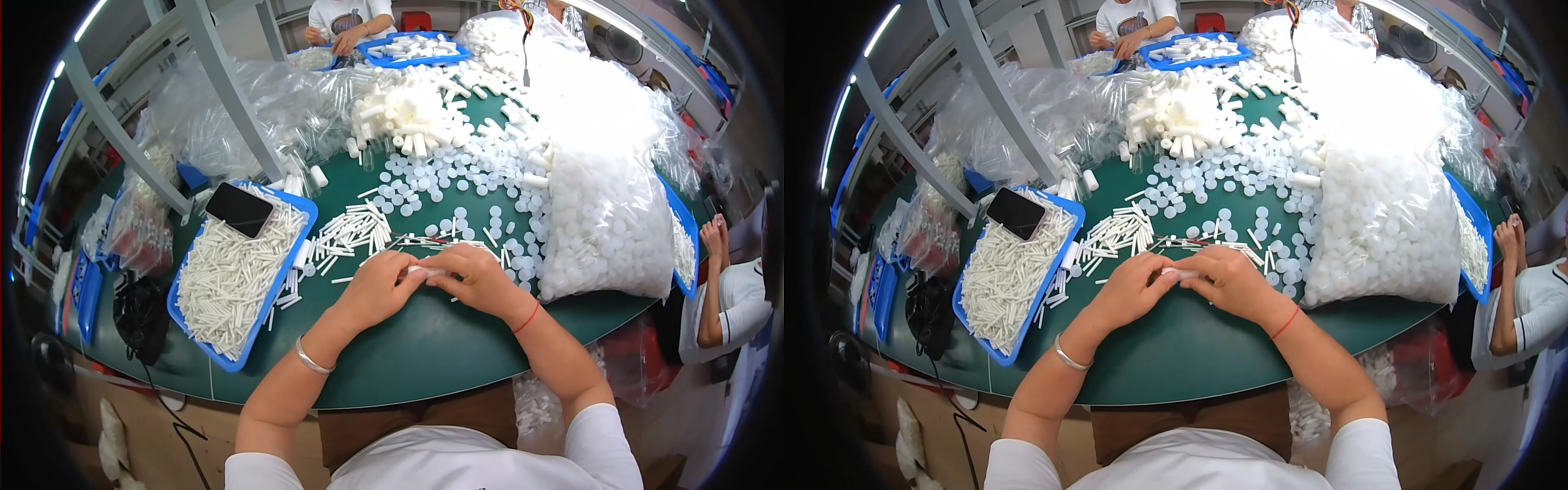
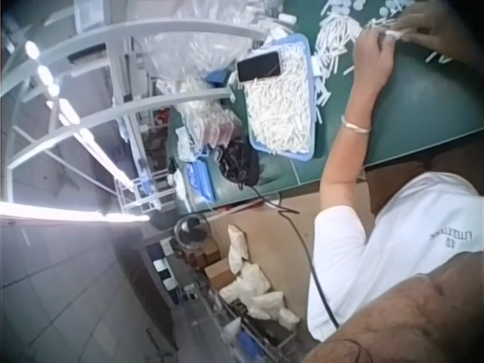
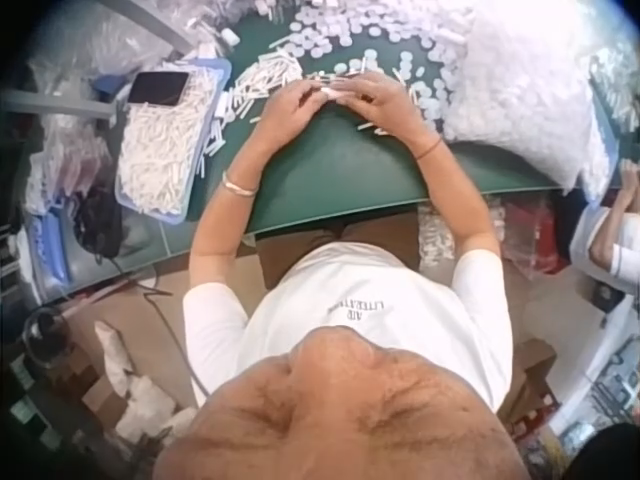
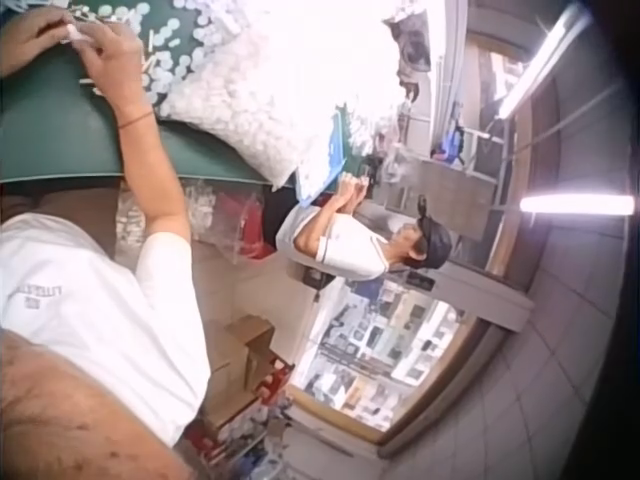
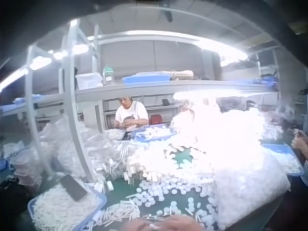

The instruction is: Assembling small plastic toy components by joining white caps to tubes at a factory workbench.

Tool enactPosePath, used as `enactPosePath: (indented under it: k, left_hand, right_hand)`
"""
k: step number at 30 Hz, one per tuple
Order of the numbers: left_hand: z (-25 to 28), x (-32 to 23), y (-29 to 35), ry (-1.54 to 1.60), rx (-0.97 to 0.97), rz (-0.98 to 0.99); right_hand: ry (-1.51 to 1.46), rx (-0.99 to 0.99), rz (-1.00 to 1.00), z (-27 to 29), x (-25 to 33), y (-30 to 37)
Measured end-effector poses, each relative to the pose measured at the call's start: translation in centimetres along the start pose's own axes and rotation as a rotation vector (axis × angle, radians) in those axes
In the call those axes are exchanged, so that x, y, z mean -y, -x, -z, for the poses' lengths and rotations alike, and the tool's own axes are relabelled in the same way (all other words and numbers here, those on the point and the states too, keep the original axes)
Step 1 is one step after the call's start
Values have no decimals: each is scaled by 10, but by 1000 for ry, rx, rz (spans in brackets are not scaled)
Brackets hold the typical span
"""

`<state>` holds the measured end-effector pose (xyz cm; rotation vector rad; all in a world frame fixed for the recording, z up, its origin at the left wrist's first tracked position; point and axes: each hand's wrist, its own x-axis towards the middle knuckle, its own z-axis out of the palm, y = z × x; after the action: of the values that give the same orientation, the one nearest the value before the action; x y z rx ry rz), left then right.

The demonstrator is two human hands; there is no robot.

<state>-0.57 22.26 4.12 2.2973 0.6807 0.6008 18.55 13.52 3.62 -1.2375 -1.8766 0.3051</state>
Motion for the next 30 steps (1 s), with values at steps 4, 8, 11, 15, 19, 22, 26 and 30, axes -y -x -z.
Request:
enactPosePath:
  k: [4,8,11,15,19,22,26,30]
  left_hand:
    - [-3,-19,1,-41,39,126]
    - [2,-7,2,278,103,326]
    - [7,-12,0,845,243,437]
    - [-3,-25,1,1010,174,369]
    - [-8,-21,5,720,91,337]
    - [-7,-25,6,707,144,364]
    - [-11,-23,11,702,119,284]
    - [-10,-21,11,700,192,294]
  right_hand:
    - [-18,3,-20,-16,2,5]
    - [-439,52,-339,-5,19,-1]
    - [-541,32,-252,-2,12,-2]
    - [-565,-13,-210,-4,8,-2]
    - [-772,32,-340,-8,0,-1]
    - [-1193,99,-478,-11,13,-5]
    - [-1283,227,-540,-9,18,-6]
    - [-1327,231,-527,-11,14,-3]
